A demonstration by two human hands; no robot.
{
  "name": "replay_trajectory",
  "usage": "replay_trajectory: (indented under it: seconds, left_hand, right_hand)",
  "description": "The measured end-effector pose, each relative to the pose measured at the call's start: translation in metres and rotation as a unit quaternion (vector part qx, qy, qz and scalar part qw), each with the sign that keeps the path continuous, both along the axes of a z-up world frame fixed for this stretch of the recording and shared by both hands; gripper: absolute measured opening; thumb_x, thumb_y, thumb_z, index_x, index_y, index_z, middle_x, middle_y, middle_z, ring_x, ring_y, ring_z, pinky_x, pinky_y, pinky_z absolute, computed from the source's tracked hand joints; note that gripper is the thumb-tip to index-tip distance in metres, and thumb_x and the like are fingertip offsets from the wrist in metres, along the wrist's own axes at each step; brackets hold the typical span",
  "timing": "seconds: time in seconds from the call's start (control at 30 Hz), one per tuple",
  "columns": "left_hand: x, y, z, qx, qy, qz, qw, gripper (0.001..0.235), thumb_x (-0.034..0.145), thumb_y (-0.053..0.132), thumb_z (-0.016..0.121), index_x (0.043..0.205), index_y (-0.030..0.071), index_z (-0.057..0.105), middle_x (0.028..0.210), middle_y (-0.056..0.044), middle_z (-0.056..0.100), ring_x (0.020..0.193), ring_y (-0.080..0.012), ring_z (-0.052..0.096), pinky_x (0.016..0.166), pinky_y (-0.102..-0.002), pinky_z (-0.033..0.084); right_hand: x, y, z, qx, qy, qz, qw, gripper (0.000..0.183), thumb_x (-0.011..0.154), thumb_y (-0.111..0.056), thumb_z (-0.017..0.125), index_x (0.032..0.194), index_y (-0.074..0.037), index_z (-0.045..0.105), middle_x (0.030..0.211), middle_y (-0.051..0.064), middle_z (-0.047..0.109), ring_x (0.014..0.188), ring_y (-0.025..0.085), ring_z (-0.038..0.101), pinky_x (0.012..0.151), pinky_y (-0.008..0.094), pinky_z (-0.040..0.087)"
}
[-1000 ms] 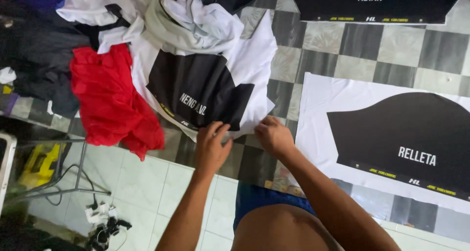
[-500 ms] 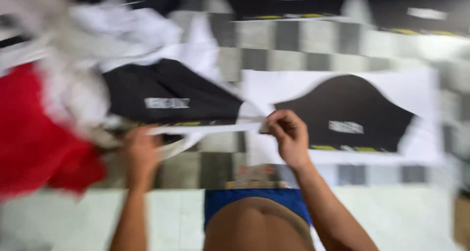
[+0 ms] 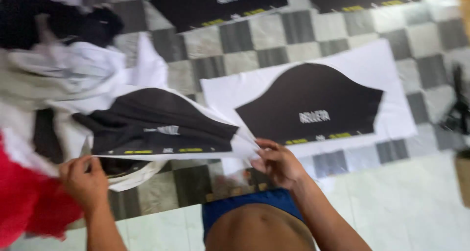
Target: The person places a black paper template on a white fabric and uses scissors to cut the fabric along the template's outline. The person carefully follows the curved edges of the template to shape the fabric piece.
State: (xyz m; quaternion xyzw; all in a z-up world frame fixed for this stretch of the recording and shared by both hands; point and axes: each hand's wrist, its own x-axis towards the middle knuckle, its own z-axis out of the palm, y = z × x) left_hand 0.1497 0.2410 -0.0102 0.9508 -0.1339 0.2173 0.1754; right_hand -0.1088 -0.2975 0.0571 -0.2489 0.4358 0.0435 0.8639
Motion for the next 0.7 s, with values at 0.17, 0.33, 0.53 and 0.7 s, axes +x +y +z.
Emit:
replay_trajectory:
  seconds: [0.17, 0.33, 0.53, 0.7]
  left_hand:
    - [-0.022, -0.005, 0.033, -0.159, 0.014, 0.176, 0.971, 0.021, 0.116, -0.002, 0.061, 0.126, -0.006, 0.079, 0.121, -0.027, 0.08, 0.105, -0.0456, 0.073, 0.088, -0.052, 0.056]
    - [-0.075, 0.011, 0.014, -0.372, 0.026, 0.174, 0.912, 0.036, 0.091, -0.004, 0.063, 0.126, 0.001, 0.072, 0.128, -0.018, 0.08, 0.115, -0.0283, 0.074, 0.106, -0.041, 0.061]
    - [-0.078, -0.099, 0.085, -0.23, -0.135, -0.077, 0.961, 0.051, 0.116, -0.044, 0.081, 0.156, -0.033, 0.05, 0.142, -0.061, 0.067, 0.13, -0.0697, 0.07, 0.111, -0.066, 0.058]
    - [-0.052, -0.047, 0.028, 0.401, -0.268, 0.308, 0.82, 0.036, 0.139, 0.043, 0.066, 0.108, 0.029, 0.054, 0.094, 0.013, 0.056, 0.076, -0.0025, 0.062, 0.065, -0.021, 0.05]
  right_hand:
    - [-0.028, 0.003, -0.023, 0.096, 0.028, 0.149, 0.984, 0.038, 0.103, 0.003, 0.072, 0.14, 0.007, 0.077, 0.108, 0.024, 0.084, 0.091, 0.035, 0.082, 0.09, 0.042, 0.072]
    - [-0.04, -0.02, 0.008, 0.03, -0.016, 0.11, 0.993, 0.011, 0.097, 0.007, 0.08, 0.106, 0.003, 0.075, 0.096, 0.026, 0.082, 0.089, 0.04, 0.085, 0.086, 0.05, 0.075]
    - [-0.039, -0.068, 0.049, -0.079, -0.173, -0.01, 0.982, 0.008, 0.1, 0.01, 0.078, 0.104, 0.003, 0.078, 0.099, 0.028, 0.082, 0.085, 0.04, 0.084, 0.08, 0.043, 0.076]
    - [-0.074, -0.168, 0.115, -0.211, -0.211, -0.129, 0.946, 0.013, 0.099, 0.006, 0.079, 0.107, -0.003, 0.077, 0.091, 0.016, 0.08, 0.08, 0.034, 0.081, 0.078, 0.046, 0.073]
